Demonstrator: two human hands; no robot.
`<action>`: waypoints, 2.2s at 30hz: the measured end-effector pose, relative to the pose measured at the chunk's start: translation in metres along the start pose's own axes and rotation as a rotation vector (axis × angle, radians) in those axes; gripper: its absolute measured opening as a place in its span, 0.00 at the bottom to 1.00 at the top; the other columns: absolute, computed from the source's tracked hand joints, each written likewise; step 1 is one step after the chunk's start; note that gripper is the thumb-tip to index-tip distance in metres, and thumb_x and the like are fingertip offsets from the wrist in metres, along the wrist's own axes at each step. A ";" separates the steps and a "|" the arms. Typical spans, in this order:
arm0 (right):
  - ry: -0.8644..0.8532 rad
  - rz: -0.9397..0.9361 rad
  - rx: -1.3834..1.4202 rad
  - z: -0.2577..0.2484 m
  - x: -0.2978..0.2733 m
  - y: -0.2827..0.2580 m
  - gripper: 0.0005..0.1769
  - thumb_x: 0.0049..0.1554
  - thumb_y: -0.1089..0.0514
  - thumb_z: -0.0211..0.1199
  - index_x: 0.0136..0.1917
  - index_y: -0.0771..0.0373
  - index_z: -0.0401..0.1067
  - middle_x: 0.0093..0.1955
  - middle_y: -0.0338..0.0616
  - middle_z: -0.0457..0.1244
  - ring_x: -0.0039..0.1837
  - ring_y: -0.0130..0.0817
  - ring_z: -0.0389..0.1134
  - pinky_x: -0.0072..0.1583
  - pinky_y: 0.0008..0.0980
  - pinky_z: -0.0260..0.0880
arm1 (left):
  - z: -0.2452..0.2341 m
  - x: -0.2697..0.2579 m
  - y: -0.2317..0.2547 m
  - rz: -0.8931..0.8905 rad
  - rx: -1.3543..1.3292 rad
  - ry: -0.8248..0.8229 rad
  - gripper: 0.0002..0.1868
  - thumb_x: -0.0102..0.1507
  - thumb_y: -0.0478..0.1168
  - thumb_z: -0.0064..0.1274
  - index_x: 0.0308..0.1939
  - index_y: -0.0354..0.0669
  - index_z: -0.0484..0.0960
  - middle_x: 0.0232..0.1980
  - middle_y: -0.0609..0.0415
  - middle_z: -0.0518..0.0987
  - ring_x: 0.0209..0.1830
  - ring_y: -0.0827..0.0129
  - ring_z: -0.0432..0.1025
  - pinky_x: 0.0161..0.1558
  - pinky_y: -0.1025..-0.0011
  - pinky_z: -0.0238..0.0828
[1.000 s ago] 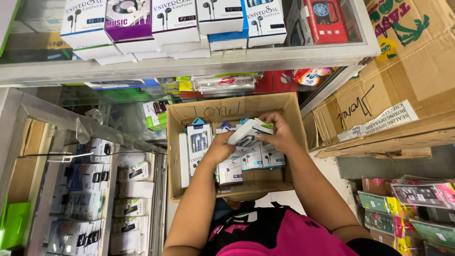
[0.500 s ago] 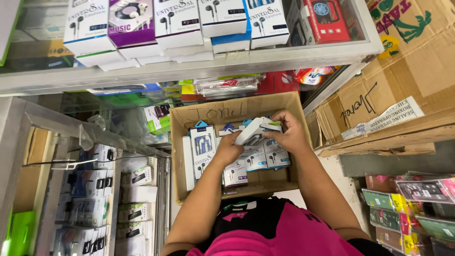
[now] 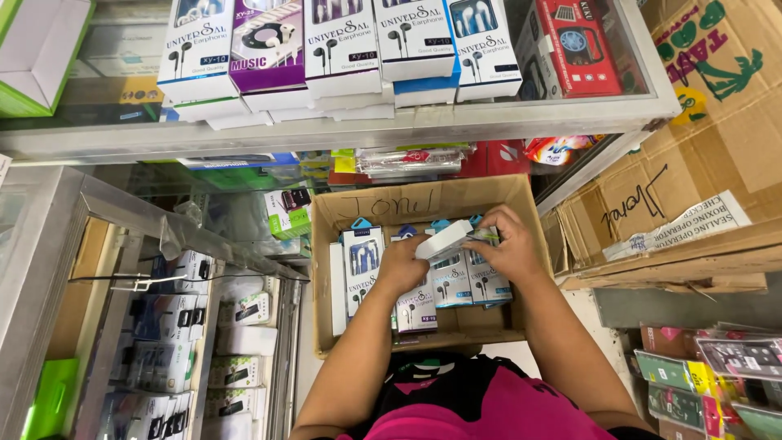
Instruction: Organizing and inspecting packaged earphones and charging cables in a stockroom box.
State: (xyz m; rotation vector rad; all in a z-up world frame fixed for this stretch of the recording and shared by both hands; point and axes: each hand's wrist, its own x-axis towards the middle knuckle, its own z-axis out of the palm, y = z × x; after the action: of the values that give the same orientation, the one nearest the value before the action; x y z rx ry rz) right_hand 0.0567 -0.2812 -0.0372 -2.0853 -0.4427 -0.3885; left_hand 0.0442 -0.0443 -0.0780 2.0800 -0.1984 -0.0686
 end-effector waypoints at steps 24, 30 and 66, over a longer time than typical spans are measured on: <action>-0.367 0.141 0.151 -0.020 -0.010 0.057 0.10 0.47 0.71 0.74 0.43 0.63 0.81 0.50 0.41 0.69 0.54 0.30 0.70 0.54 0.29 0.71 | -0.011 -0.011 0.021 -0.078 0.212 -0.217 0.23 0.50 0.33 0.51 0.49 0.49 0.86 0.44 0.42 0.85 0.47 0.47 0.78 0.51 0.56 0.74; -0.395 0.204 0.274 -0.026 -0.009 0.052 0.11 0.45 0.72 0.73 0.43 0.63 0.83 0.65 0.41 0.66 0.58 0.35 0.71 0.55 0.31 0.73 | -0.016 -0.016 0.032 -0.119 0.091 -0.258 0.24 0.51 0.31 0.52 0.51 0.48 0.86 0.47 0.43 0.84 0.50 0.49 0.78 0.53 0.58 0.74; 0.107 0.587 0.783 0.000 -0.017 0.103 0.03 0.64 0.64 0.62 0.48 0.67 0.70 0.43 0.41 0.67 0.43 0.24 0.67 0.48 0.23 0.69 | 0.013 -0.032 0.064 0.179 0.574 -0.007 0.64 0.46 0.44 0.72 0.80 0.43 0.50 0.60 0.42 0.72 0.57 0.48 0.70 0.59 0.55 0.69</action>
State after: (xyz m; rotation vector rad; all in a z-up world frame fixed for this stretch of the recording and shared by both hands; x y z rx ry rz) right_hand 0.0881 -0.3351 -0.1205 -1.3282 0.0975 0.0358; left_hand 0.0033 -0.0811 -0.0298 2.6208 -0.4496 0.1017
